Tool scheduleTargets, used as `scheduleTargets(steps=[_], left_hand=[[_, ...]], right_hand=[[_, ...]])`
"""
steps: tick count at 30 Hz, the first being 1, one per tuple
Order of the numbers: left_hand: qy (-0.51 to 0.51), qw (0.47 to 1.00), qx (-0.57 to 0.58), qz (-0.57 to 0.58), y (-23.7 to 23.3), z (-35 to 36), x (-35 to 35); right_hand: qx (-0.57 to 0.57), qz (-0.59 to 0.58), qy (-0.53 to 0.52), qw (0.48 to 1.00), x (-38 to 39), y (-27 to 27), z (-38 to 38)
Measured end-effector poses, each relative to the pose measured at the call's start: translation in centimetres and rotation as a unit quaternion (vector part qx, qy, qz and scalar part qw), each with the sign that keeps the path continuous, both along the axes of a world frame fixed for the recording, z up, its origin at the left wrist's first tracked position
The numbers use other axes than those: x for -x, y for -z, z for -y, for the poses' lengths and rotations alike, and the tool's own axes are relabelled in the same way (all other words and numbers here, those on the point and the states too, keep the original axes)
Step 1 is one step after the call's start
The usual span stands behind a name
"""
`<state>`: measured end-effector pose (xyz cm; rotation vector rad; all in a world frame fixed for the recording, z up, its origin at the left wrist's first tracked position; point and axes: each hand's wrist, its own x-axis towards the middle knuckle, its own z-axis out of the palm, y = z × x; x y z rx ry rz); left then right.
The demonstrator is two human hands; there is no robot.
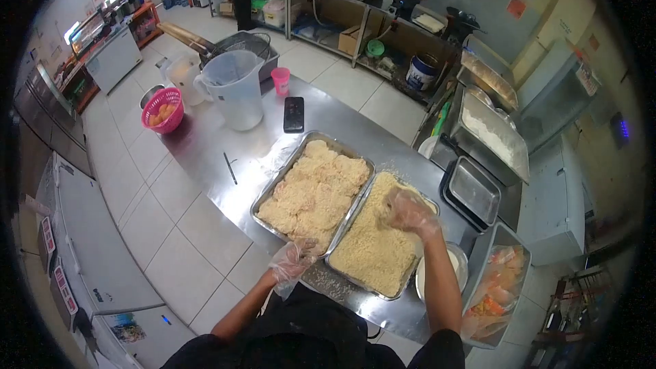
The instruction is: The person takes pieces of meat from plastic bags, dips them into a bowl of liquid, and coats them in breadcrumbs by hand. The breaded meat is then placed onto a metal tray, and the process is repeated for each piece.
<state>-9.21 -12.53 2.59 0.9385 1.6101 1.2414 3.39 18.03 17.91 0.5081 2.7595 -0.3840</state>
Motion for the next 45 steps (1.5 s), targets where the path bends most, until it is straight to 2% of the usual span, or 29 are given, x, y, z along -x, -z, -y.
scheduleTargets(steps=[1, 2, 5, 7, 8, 11, 14, 16, 18, 19, 20, 23, 26, 28, 29, 32, 33, 34, 36, 38, 39, 40, 41, 42, 43, 44, 45], left_hand=[[-0.011, 0.998, -0.048, -0.028, 2.3, 0.4, 0.4], [-0.012, 0.997, -0.048, -0.051, 2.9, 1.0, 0.8], [-0.026, 0.995, -0.022, -0.096, 3.5, 1.9, 1.8], [-0.041, 0.994, 0.040, -0.088, 2.9, 2.2, 2.1], [-0.054, 0.996, 0.020, -0.075, 3.5, 2.5, 2.2], [-0.089, 0.995, -0.018, -0.047, 5.0, 3.0, 2.2], [-0.117, 0.992, -0.019, -0.045, 4.9, 3.2, 2.3], [-0.127, 0.990, -0.025, -0.053, 6.1, 3.1, 2.4], [-0.136, 0.990, -0.025, -0.023, 6.4, 2.9, 2.5], [-0.142, 0.990, -0.026, -0.008, 6.5, 2.7, 2.6], [-0.149, 0.988, -0.026, -0.021, 6.3, 2.6, 2.7], [-0.148, 0.988, -0.011, -0.039, 5.4, 2.6, 3.1], [-0.117, 0.993, 0.013, -0.010, 4.0, 2.1, 3.7], [-0.121, 0.992, 0.016, 0.018, 3.6, 1.7, 3.8], [-0.129, 0.991, -0.011, -0.032, 3.6, 1.3, 4.1], [-0.154, 0.966, -0.066, -0.197, 4.1, -0.3, 5.5], [-0.167, 0.948, -0.068, -0.262, 4.3, -1.3, 6.4], [-0.179, 0.926, -0.070, -0.326, 4.4, -2.4, 7.4], [-0.202, 0.879, -0.130, -0.412, 3.9, -5.7, 9.8], [-0.133, 0.842, -0.031, -0.523, 2.6, -9.2, 12.2], [-0.093, 0.813, 0.012, -0.574, 2.4, -11.0, 12.9], [-0.053, 0.876, 0.123, -0.463, 3.5, -12.8, 14.4], [0.001, 0.909, 0.232, -0.346, 6.3, -14.9, 17.0], [0.124, 0.728, 0.096, -0.667, 14.3, -15.4, 19.4], [0.208, 0.721, 0.130, -0.648, 9.2, -14.9, 19.0], [0.150, 0.738, 0.046, -0.656, 10.3, -14.8, 19.4], [0.115, 0.751, 0.025, -0.649, 9.9, -15.3, 19.2]], right_hand=[[-0.010, 0.003, -0.007, 1.000, 1.6, -1.9, 1.1], [-0.023, 0.005, -0.014, 1.000, 2.9, -2.7, 1.9], [-0.078, -0.243, -0.101, 0.962, 6.9, -1.4, 3.1], [-0.010, -0.128, -0.042, 0.991, 10.1, -3.6, 4.7], [0.024, -0.069, -0.011, 0.997, 11.4, -4.5, 5.5], [0.021, -0.107, -0.063, 0.992, 15.1, 0.5, 4.4], [-0.071, -0.223, -0.174, 0.957, 17.7, 4.3, 4.3], [-0.336, -0.300, -0.244, 0.859, 19.1, 9.6, 2.5], [-0.295, -0.310, -0.236, 0.872, 19.6, 9.5, 2.5], [-0.122, -0.280, -0.194, 0.932, 19.7, 6.0, 3.8], [0.056, -0.239, -0.145, 0.959, 19.9, 4.1, 4.5], [-0.081, -0.324, -0.200, 0.921, 19.6, 4.7, 4.4], [0.006, -0.425, -0.201, 0.883, 18.2, 10.3, 2.2], [-0.022, -0.325, -0.201, 0.924, 15.8, 15.0, 1.0], [-0.036, -0.275, -0.200, 0.940, 14.5, 16.4, 0.9], [0.061, -0.173, -0.128, 0.975, 9.9, 15.3, 2.4], [0.185, -0.229, -0.050, 0.954, 8.6, 15.8, 2.6], [0.305, -0.281, 0.028, 0.910, 7.3, 16.4, 2.6], [0.292, -0.314, 0.088, 0.899, 5.5, 15.7, 2.7], [0.025, -0.265, 0.059, 0.962, 3.3, 12.5, 3.1], [0.035, -0.298, 0.057, 0.952, 2.0, 13.0, 2.9], [0.040, -0.331, 0.061, 0.941, 0.2, 13.9, 2.6], [0.038, -0.363, 0.072, 0.928, -2.0, 14.1, 2.2], [0.056, -0.343, 0.090, 0.934, -4.2, 12.8, 2.4], [0.074, -0.323, 0.114, 0.936, -6.1, 10.4, 2.8], [0.091, -0.308, 0.141, 0.937, -8.5, 8.6, 2.6], [0.066, -0.295, 0.171, 0.938, -11.5, 7.8, 1.9]])
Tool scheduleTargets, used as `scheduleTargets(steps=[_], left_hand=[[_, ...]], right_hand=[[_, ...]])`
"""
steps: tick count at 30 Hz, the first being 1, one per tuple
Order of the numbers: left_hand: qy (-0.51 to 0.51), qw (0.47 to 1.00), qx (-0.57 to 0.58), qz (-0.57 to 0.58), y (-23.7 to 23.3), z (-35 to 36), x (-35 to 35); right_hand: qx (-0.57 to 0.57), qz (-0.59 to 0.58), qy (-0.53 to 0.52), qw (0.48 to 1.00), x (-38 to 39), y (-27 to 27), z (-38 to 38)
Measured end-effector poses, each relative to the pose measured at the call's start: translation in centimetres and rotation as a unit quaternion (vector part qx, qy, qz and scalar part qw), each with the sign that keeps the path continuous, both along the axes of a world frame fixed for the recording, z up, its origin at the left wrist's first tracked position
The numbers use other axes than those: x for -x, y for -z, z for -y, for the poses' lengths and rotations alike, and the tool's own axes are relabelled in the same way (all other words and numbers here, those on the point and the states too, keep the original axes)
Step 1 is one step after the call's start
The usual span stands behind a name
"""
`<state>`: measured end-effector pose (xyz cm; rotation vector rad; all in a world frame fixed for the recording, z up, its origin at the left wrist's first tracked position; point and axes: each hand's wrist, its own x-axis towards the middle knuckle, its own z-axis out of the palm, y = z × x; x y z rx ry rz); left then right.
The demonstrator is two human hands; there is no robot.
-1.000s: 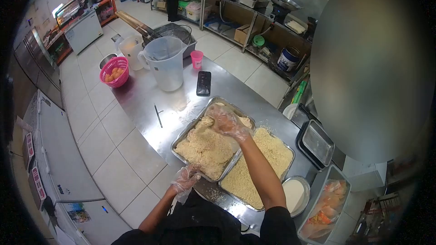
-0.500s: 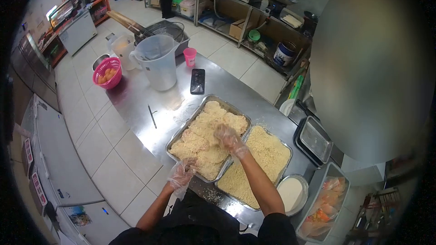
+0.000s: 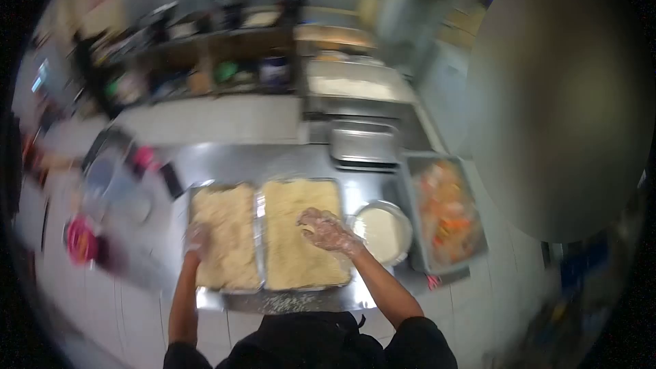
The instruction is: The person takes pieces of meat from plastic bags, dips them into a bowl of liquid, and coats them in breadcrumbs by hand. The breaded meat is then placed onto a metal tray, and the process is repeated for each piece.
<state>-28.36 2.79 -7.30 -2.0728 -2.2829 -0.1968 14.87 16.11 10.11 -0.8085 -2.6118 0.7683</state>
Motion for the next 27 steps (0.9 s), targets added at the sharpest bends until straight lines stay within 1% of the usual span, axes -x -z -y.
scheduleTargets(steps=[1, 2, 3, 4, 5, 7, 9, 10, 11, 12, 14, 15, 17, 18, 19, 20, 21, 22, 23, 25, 27], left_hand=[[0.017, 1.000, -0.001, -0.003, 0.4, -0.2, 0.6], [0.002, 0.999, 0.035, 0.027, 3.1, -0.9, 2.2], [-0.077, 0.992, 0.091, -0.036, 7.4, -1.2, 3.7], [0.005, 0.994, 0.047, -0.100, 9.8, 0.0, 5.8], [0.079, 0.984, -0.002, -0.160, 10.5, 0.1, 7.1], [0.032, 0.995, 0.076, -0.061, 6.9, -0.7, 6.0], [-0.055, 0.987, 0.102, -0.113, 6.5, -1.4, 6.9], [-0.082, 0.988, 0.098, -0.084, 3.7, -1.6, 5.2], [-0.112, 0.988, 0.094, -0.055, -0.8, -1.0, 2.0], [-0.146, 0.985, 0.091, -0.025, -3.2, -0.9, -0.2], [-0.124, 0.987, 0.104, -0.023, -1.7, -1.5, -1.0], [-0.113, 0.987, 0.112, -0.023, -0.7, -1.5, -1.2], [-0.089, 0.987, 0.129, -0.027, 0.9, -1.3, -1.6], [-0.079, 0.987, 0.138, -0.028, 1.6, -1.2, -1.6], [-0.031, 0.993, 0.005, -0.115, 1.9, -1.0, -2.1], [0.028, 0.972, -0.127, -0.194, 1.1, -1.1, -3.6], [0.065, 0.921, -0.264, -0.278, 0.3, -1.2, -5.1], [0.081, 0.916, -0.270, -0.286, 0.2, -1.3, -5.2], [0.095, 0.930, -0.227, -0.272, 0.5, -1.4, -5.4], [0.090, 0.967, -0.087, -0.224, 0.8, -0.8, -4.2], [0.058, 0.982, 0.020, -0.181, 1.8, -0.5, -3.0]], right_hand=[[-0.005, 0.017, 0.034, 0.999, -3.0, -0.4, -0.2], [-0.004, 0.035, 0.064, 0.997, -6.2, -0.7, 0.1], [-0.014, 0.024, 0.116, 0.993, -9.7, -1.1, 0.6], [-0.025, 0.014, 0.160, 0.987, -13.0, -1.6, 1.0], [-0.039, 0.006, 0.197, 0.980, -16.0, -2.3, 1.3], [0.014, -0.017, 0.233, 0.972, -22.3, -5.9, 1.9], [-0.087, 0.048, 0.326, 0.940, -28.2, -7.6, 2.7], [-0.081, 0.048, 0.366, 0.926, -30.7, -9.2, 3.6], [-0.074, 0.049, 0.402, 0.911, -33.0, -10.6, 4.6], [-0.034, 0.066, 0.435, 0.897, -35.9, -10.2, 5.0], [0.043, 0.097, 0.491, 0.865, -41.5, -7.4, 3.9], [0.068, 0.214, 0.452, 0.863, -43.8, -4.9, 2.3], [0.119, 0.434, 0.352, 0.820, -47.7, -0.2, 0.0], [0.131, 0.473, 0.324, 0.809, -48.6, 1.5, -0.9], [0.128, 0.479, 0.322, 0.806, -48.7, 2.9, -1.8], [0.119, 0.474, 0.324, 0.810, -48.7, 4.2, -3.0], [0.099, 0.464, 0.334, 0.814, -48.8, 5.3, -3.8], [0.076, 0.455, 0.342, 0.819, -49.0, 6.3, -4.1], [0.042, 0.441, 0.350, 0.825, -49.2, 7.2, -4.1], [-0.072, 0.401, 0.367, 0.836, -48.5, 9.3, -2.6], [-0.164, 0.353, 0.393, 0.833, -46.8, 10.0, -1.4]])
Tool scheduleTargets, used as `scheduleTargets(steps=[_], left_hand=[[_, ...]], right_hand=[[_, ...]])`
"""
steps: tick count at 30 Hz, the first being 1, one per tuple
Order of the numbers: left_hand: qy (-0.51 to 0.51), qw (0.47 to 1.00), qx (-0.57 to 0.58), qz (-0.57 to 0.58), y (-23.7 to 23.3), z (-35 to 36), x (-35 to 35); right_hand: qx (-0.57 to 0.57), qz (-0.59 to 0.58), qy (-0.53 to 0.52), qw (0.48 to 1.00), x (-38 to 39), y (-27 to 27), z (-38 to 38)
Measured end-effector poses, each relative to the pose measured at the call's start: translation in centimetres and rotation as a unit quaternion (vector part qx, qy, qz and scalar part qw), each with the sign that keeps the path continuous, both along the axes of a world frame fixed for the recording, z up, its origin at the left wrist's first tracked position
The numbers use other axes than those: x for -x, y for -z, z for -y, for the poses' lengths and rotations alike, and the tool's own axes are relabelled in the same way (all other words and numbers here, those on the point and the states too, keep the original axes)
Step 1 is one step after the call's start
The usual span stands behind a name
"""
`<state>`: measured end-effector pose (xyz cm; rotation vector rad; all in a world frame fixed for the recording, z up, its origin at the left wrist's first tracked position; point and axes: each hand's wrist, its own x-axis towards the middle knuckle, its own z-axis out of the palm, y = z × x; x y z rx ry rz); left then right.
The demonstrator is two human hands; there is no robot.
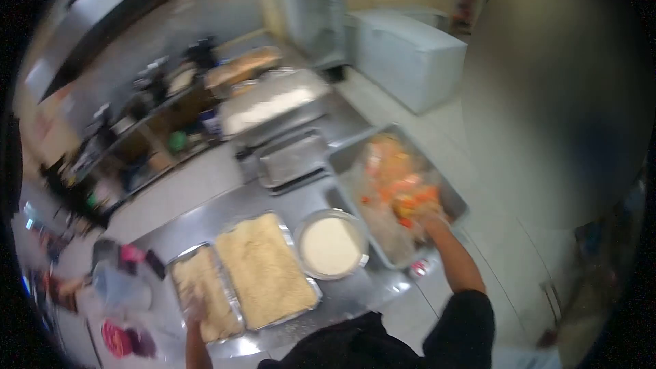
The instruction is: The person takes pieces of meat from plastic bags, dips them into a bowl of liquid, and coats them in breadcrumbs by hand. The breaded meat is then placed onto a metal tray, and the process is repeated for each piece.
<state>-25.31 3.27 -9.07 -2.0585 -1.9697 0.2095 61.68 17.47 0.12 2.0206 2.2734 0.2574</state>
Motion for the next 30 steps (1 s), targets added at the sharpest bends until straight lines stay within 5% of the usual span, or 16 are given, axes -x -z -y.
scheduleTargets(steps=[3, 4, 5, 7, 8, 9, 15, 17, 21, 24, 26, 28, 29, 30], left_hand=[[-0.089, 0.993, 0.058, 0.040, -0.6, -0.3, -0.8], [-0.154, 0.983, 0.050, 0.081, -4.6, -0.6, -4.0], [-0.213, 0.968, 0.043, 0.123, -7.8, -0.2, -7.0], [-0.298, 0.944, 0.040, 0.133, -7.0, 0.6, -8.0], [-0.334, 0.931, 0.039, 0.140, -6.6, 0.3, -8.6], [-0.330, 0.919, -0.074, 0.201, -7.4, 1.0, -10.9], [-0.299, 0.850, -0.185, 0.392, -8.4, 1.9, -17.3], [-0.214, 0.828, -0.240, 0.459, -9.6, 1.4, -18.8], [-0.147, 0.846, -0.214, 0.466, -9.7, -0.3, -20.5], [-0.144, 0.802, -0.168, 0.555, -11.1, -1.1, -22.1], [-0.118, 0.852, -0.127, 0.494, -3.7, -1.4, -20.4], [-0.066, 0.832, -0.148, 0.531, -8.3, -2.1, -22.0], [-0.049, 0.820, -0.149, 0.551, -10.8, -2.1, -23.0], [-0.040, 0.814, -0.138, 0.563, -12.5, -2.1, -23.7]], right_hand=[[0.245, -0.032, 0.217, 0.945, 4.2, -6.0, 0.1], [0.279, -0.002, 0.226, 0.933, 4.7, -7.3, -0.1], [0.247, 0.063, 0.142, 0.956, 3.1, -4.9, -0.3], [0.259, 0.075, -0.056, 0.961, -0.6, -1.6, -0.6], [0.276, 0.073, -0.070, 0.956, -1.9, -0.8, -0.1], [0.288, 0.069, -0.057, 0.953, -2.1, -0.7, 0.0], [0.303, 0.041, -0.016, 0.952, -2.6, -5.3, 0.3], [0.295, 0.026, -0.004, 0.955, -2.4, -7.8, 0.5], [0.264, -0.003, 0.029, 0.964, -2.3, -11.2, 1.8], [0.229, -0.022, 0.055, 0.972, -2.1, -12.7, 2.3], [0.208, -0.040, 0.076, 0.974, -1.7, -13.2, 2.8], [0.094, -0.118, 0.111, 0.982, -2.9, -11.4, 3.4], [-0.008, -0.226, -0.048, 0.973, -1.1, -13.7, 4.6], [0.018, -0.167, -0.002, 0.986, -2.1, -13.1, 4.2]])
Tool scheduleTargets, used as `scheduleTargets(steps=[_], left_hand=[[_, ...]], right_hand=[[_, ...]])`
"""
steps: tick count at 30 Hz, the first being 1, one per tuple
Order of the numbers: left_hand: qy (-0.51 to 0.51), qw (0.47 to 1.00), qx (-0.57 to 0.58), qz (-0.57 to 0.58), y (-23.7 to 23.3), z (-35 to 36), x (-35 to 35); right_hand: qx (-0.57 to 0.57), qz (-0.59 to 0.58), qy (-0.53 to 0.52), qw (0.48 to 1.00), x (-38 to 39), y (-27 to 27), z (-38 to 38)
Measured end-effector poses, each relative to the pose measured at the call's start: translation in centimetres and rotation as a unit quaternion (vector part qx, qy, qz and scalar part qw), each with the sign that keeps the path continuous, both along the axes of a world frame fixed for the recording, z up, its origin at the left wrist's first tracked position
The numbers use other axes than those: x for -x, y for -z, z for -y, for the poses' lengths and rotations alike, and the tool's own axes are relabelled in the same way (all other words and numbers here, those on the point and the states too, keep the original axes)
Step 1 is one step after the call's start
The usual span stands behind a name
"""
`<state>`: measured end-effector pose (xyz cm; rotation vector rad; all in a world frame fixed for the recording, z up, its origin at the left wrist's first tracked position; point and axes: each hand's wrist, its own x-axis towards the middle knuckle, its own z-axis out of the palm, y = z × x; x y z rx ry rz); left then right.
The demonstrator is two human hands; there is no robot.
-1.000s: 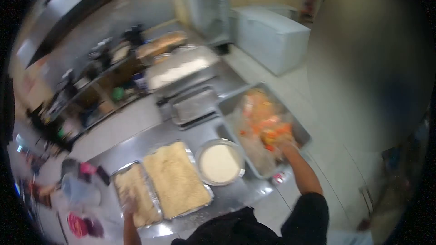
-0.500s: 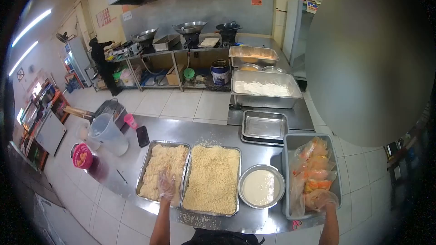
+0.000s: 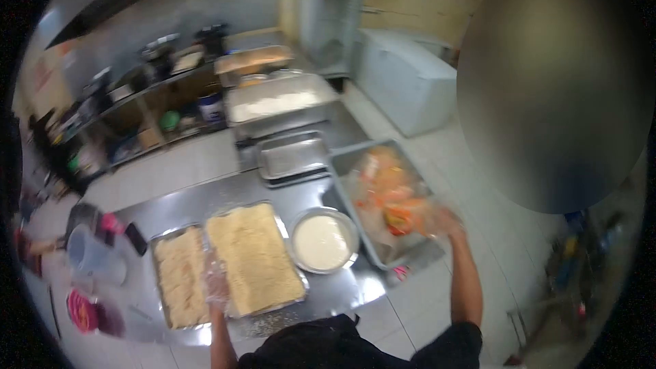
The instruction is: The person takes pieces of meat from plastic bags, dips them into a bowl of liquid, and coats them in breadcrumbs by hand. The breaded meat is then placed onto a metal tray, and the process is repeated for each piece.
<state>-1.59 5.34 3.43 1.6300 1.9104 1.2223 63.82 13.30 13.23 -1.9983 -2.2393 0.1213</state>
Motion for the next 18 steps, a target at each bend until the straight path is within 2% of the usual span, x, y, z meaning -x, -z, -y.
scheduleTargets(steps=[3, 6, 9, 12, 13, 15, 18], left_hand=[[0.034, 0.999, 0.022, 0.037, -4.2, 0.2, -2.2], [0.054, 0.998, 0.026, 0.025, -4.4, 0.1, -2.8], [0.067, 0.997, 0.033, 0.015, -4.8, 0.9, -3.0], [0.080, 0.996, 0.041, 0.026, -4.8, 0.9, -2.9], [0.079, 0.995, 0.049, 0.031, -4.6, 1.0, -2.8], [0.085, 0.994, 0.049, 0.050, -4.6, 1.0, -2.6], [0.122, 0.988, 0.023, 0.091, -5.6, 1.1, -3.7]], right_hand=[[0.040, 0.166, 0.144, 0.975, -3.0, 2.6, -0.9], [0.055, 0.031, 0.058, 0.996, -0.7, -4.3, 0.9], [0.071, 0.049, 0.194, 0.977, -0.8, -5.3, 0.5], [0.003, -0.184, 0.135, 0.974, -2.5, -5.7, 0.6], [0.028, -0.306, 0.118, 0.944, -1.6, -6.9, 1.2], [0.076, -0.532, 0.077, 0.840, 1.2, -10.7, 2.6], [0.080, -0.579, 0.006, 0.812, 1.7, -8.3, 2.0]])
